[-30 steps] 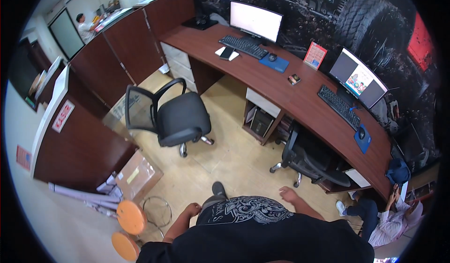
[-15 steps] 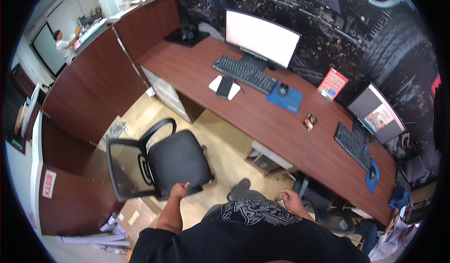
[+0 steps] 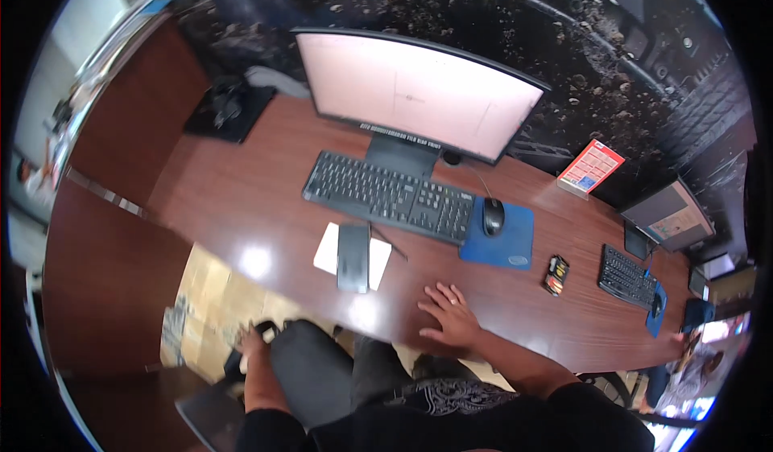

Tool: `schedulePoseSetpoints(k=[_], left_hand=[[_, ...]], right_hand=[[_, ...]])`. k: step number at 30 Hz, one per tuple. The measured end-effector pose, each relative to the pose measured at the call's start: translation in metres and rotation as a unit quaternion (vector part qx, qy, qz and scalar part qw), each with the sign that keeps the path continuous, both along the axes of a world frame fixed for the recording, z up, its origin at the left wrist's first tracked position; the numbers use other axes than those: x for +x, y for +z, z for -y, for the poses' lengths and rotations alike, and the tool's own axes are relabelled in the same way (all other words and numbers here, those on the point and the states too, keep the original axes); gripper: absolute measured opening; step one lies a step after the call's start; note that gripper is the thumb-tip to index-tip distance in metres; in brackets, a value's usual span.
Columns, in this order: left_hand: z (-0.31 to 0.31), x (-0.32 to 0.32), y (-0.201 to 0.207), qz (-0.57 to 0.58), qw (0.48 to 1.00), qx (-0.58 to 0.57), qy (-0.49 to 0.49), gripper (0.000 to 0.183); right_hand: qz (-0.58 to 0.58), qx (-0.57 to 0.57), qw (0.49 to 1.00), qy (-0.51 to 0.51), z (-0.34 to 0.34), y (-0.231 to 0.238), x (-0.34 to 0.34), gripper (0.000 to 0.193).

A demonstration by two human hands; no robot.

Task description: Creating or modifying a digital graphic design on a computer for printing.

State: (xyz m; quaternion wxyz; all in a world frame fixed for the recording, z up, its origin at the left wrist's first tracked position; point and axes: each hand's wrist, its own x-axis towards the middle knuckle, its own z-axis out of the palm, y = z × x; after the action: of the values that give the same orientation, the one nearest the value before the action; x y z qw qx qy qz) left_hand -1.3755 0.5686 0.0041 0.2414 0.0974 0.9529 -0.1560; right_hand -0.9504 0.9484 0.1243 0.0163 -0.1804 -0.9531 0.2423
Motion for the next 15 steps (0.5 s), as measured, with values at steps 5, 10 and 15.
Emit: schedulePoseSetpoints(k=[5, 10, 15], left_hand=[[0.013, -0.068, -0.047, 0.116, 0.982, -0.120, -0.086, 0.069], [0.007, -0.050, -0.053, 0.141, 0.969, -0.149, -0.137, 0.062], [-0.058, 0.010, -0.051, 0.284, 0.891, -0.189, -0.300, 0.044]], right_hand=[[0.064, -0.023, 0.996, -0.065, -0.007, -0.009, -0.023, 0.061], [0.084, -0.022, 0.994, -0.061, -0.010, -0.007, -0.024, 0.056], [0.074, -0.044, 0.992, -0.087, -0.009, -0.010, -0.021, 0.051]])
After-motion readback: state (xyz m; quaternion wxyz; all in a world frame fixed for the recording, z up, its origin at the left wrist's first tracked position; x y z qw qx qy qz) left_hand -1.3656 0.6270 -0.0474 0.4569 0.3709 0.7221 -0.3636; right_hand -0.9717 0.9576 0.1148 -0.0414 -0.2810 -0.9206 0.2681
